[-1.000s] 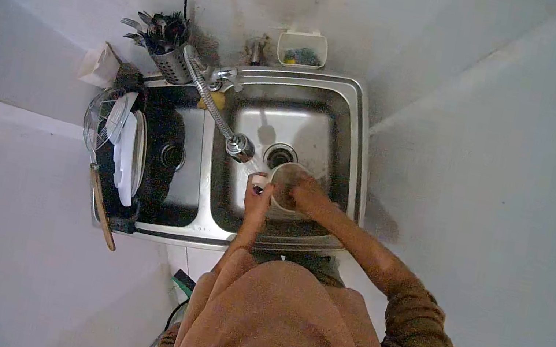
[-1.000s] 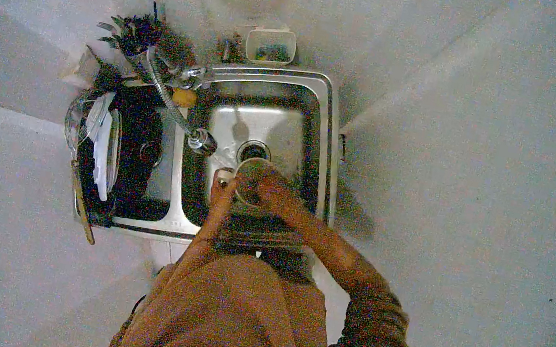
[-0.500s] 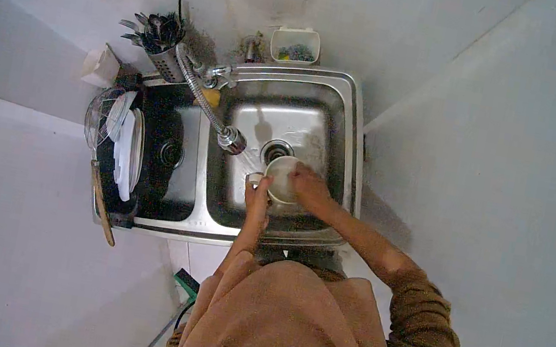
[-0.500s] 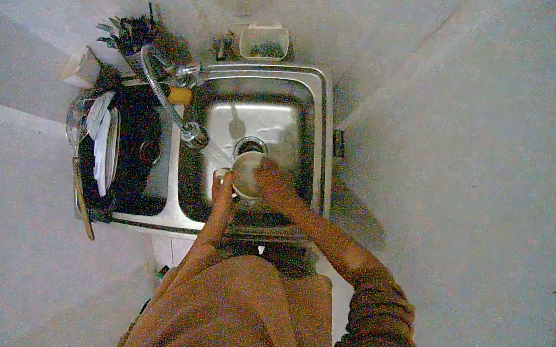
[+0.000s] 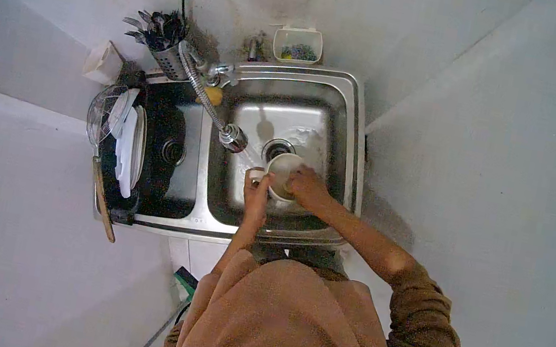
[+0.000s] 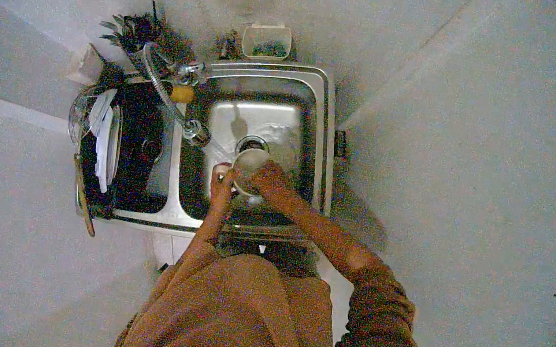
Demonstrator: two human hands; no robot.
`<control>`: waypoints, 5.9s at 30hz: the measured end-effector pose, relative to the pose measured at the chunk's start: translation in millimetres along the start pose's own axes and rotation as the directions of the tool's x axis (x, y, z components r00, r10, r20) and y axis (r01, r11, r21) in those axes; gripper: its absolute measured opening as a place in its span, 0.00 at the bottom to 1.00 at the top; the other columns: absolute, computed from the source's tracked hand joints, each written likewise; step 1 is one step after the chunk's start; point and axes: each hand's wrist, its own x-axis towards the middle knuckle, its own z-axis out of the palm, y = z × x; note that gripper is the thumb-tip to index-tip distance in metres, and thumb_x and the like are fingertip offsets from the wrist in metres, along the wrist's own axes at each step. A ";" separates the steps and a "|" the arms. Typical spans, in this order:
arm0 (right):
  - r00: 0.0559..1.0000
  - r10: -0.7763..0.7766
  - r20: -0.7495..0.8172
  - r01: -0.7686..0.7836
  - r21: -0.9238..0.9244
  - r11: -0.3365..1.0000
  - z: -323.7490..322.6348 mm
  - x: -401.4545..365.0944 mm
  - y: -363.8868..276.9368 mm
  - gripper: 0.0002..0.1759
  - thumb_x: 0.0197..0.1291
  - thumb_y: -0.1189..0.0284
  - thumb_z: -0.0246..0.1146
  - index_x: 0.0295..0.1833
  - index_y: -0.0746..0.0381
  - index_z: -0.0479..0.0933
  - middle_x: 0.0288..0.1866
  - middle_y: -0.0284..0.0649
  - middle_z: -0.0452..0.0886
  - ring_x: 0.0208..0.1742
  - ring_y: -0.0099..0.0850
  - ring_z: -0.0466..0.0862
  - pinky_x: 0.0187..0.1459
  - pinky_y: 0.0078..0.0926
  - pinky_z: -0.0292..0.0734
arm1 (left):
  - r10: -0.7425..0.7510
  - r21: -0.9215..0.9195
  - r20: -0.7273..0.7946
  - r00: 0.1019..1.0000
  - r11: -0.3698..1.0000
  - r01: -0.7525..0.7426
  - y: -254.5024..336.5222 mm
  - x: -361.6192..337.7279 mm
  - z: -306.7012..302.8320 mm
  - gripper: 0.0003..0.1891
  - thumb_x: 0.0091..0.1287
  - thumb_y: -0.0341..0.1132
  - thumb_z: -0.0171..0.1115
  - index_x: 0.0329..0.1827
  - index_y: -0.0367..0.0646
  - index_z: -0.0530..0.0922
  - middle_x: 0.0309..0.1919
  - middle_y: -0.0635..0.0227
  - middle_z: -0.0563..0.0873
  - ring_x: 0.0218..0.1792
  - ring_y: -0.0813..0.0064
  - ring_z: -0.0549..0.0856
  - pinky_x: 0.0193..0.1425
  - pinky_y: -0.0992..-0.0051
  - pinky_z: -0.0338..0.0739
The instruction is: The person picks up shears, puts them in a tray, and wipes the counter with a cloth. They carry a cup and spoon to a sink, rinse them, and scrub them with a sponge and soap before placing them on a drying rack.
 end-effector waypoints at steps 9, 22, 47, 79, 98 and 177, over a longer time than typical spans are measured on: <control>0.849 0.528 -0.030 -0.452 0.474 0.755 80.8 34.2 -0.7 0.14 0.51 0.72 0.57 0.44 0.67 0.75 0.43 0.53 0.78 0.40 0.47 0.80 0.45 0.41 0.73 | 0.061 0.049 -0.055 0.997 0.997 -0.058 -25.3 8.1 -2.4 0.14 0.57 0.36 0.62 0.43 0.42 0.70 0.32 0.69 0.76 0.34 0.77 0.74 0.38 0.76 0.69; 0.782 0.295 -0.549 -0.182 0.251 0.951 2.8 35.7 -23.2 0.13 0.48 0.74 0.58 0.42 0.64 0.72 0.38 0.47 0.77 0.42 0.48 0.77 0.45 0.40 0.71 | -0.020 -0.152 -0.096 0.995 0.988 0.005 -2.3 -5.0 1.4 0.16 0.58 0.38 0.63 0.44 0.43 0.68 0.33 0.67 0.76 0.32 0.76 0.75 0.37 0.76 0.71; 0.986 0.113 -0.120 -0.045 0.463 0.885 72.2 37.8 0.1 0.14 0.57 0.66 0.55 0.44 0.64 0.75 0.39 0.44 0.78 0.36 0.30 0.79 0.40 0.31 0.74 | 0.010 -0.045 -0.086 0.996 0.999 -0.014 -15.7 1.8 -9.2 0.13 0.59 0.36 0.62 0.42 0.42 0.69 0.32 0.68 0.76 0.34 0.77 0.74 0.38 0.76 0.70; 0.980 0.187 0.067 -0.198 0.248 0.948 -22.5 25.5 -43.3 0.20 0.53 0.60 0.60 0.44 0.65 0.75 0.37 0.52 0.78 0.40 0.49 0.79 0.42 0.42 0.74 | 0.034 0.163 -0.165 0.986 0.987 -0.006 -52.7 62.9 -41.1 0.27 0.56 0.49 0.63 0.52 0.39 0.68 0.41 0.60 0.76 0.40 0.71 0.76 0.41 0.72 0.72; 0.691 0.603 0.399 -0.075 0.869 -0.488 -25.9 37.9 -19.3 0.25 0.57 0.53 0.57 0.51 0.62 0.73 0.47 0.39 0.79 0.42 0.32 0.81 0.43 0.36 0.75 | -0.275 -0.608 0.336 0.901 0.667 0.431 -13.0 27.6 -25.2 0.20 0.69 0.47 0.47 0.56 0.44 0.70 0.49 0.67 0.79 0.45 0.70 0.80 0.46 0.69 0.78; 0.831 0.446 -0.333 -0.326 0.359 0.875 27.7 116.3 -39.9 0.24 0.51 0.69 0.58 0.56 0.59 0.70 0.51 0.53 0.75 0.56 0.50 0.72 0.59 0.40 0.64 | -0.211 -0.303 0.146 0.967 0.921 0.247 -8.3 55.4 -74.3 0.25 0.64 0.45 0.57 0.59 0.40 0.67 0.49 0.65 0.78 0.51 0.72 0.76 0.54 0.71 0.69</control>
